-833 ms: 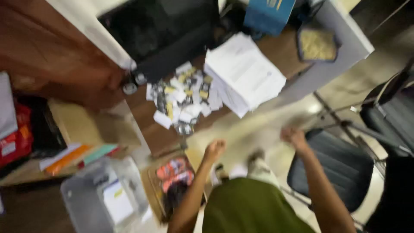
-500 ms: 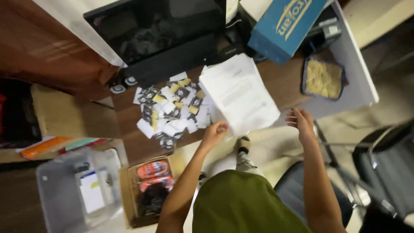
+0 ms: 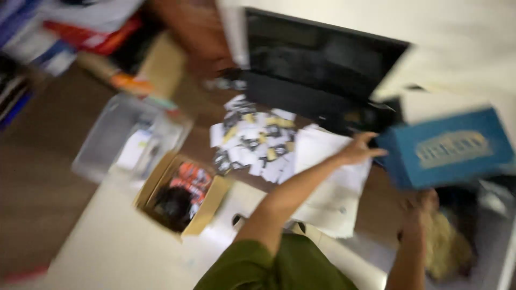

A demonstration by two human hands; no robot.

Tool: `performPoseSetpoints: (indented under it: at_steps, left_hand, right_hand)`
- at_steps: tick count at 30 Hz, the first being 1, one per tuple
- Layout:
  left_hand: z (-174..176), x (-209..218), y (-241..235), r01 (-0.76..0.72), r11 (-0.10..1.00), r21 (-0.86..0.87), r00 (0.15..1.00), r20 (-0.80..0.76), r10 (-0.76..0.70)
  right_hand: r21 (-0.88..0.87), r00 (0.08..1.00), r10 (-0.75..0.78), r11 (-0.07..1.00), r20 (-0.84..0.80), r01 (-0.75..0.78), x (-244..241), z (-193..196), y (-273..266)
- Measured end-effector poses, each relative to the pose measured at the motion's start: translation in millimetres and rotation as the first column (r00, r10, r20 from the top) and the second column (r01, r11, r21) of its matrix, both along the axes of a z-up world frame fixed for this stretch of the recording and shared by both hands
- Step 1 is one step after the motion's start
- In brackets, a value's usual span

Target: The person opens a blue cardboard box and arranges small, individually wrapped items inside it. They pick up the items from a pile on the table, unwrap some of them, and place them neatly into the box.

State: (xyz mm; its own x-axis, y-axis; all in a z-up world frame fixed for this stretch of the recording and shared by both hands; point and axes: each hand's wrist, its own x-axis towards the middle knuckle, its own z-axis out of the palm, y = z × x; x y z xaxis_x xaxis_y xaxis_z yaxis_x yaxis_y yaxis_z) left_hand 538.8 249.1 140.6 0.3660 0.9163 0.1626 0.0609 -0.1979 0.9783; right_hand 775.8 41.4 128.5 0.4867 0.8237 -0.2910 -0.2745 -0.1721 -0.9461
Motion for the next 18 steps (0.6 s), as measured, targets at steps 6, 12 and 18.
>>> performPoseSetpoints:
  at_steps: [6,12,18]
  left_hand:
    - [10.1,36.5,7.8,0.169,0.971,-0.171,0.984,0.090,-0.155]
    - [7.2,51.0,-15.7,0.264,0.916,-0.301,0.964,0.078,-0.253]
    - [18.5,46.3,-14.7,0.197,0.943,-0.269,0.972,0.180,-0.151]
  right_hand:
    - [0.261,0.933,0.242,0.950,-0.267,-0.171,16.5,-43.7,26.3]
    - [0.086,0.998,-0.010,0.996,-0.055,0.014,-15.7,-10.2,24.8]
    - [0.293,0.994,-0.069,0.952,-0.086,0.091,13.4,-70.0,28.6]
